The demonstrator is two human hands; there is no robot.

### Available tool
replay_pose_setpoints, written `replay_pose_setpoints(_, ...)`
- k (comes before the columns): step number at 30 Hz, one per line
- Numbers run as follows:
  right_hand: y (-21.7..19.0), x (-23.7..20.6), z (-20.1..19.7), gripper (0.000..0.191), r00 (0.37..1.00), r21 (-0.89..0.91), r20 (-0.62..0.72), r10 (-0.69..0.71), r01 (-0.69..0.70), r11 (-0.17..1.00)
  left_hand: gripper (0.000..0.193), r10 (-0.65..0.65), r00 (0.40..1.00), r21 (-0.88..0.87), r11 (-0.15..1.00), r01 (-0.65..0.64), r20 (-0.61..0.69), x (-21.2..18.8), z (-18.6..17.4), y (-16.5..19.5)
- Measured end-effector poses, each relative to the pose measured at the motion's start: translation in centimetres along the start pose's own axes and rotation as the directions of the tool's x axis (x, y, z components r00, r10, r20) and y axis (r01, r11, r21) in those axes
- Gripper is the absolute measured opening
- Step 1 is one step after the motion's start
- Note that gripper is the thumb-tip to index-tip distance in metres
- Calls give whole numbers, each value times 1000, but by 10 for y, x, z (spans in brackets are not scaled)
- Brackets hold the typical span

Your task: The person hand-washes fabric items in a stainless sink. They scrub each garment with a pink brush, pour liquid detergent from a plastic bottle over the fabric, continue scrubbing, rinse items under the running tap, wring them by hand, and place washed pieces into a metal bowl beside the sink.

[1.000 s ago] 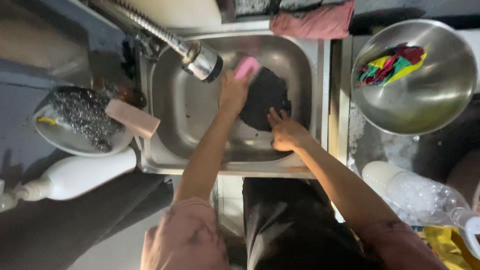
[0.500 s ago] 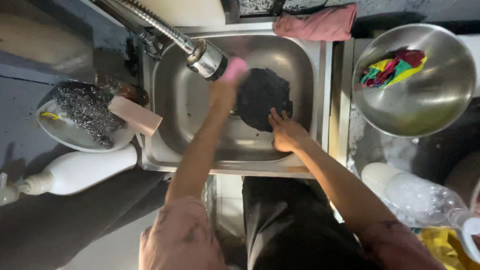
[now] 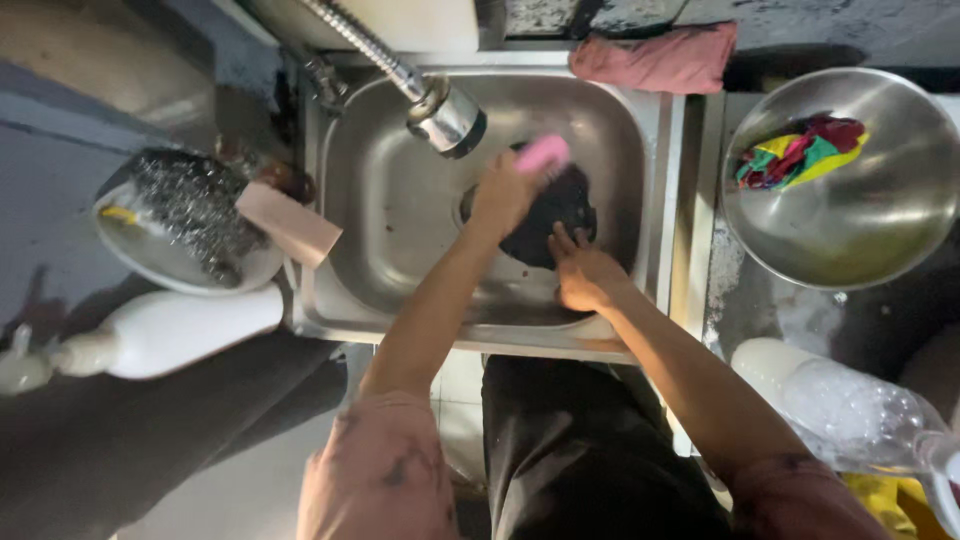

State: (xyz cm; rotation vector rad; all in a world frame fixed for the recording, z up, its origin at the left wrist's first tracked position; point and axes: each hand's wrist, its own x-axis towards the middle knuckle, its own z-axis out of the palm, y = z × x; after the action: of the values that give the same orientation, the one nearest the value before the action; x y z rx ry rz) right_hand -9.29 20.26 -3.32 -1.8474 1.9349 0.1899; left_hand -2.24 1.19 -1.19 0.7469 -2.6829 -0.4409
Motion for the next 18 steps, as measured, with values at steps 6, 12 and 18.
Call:
replay_pose_setpoints(6, -5, -8, -2, 81, 982, 204, 128, 140, -164, 965, 33, -61, 980, 18, 998, 59, 189, 9, 11, -34)
replay_pose_setpoints(12, -1, 14, -28, 59, 986, 64, 100, 131, -137, 988, 37, -355, 934, -206, 917, 340, -37, -44, -26, -76)
replay_pose_setpoints(18, 20, 95, -68, 62, 777, 373, -509, 370, -188, 908, 53, -545, 827, -425, 786, 449, -136, -125, -43, -69)
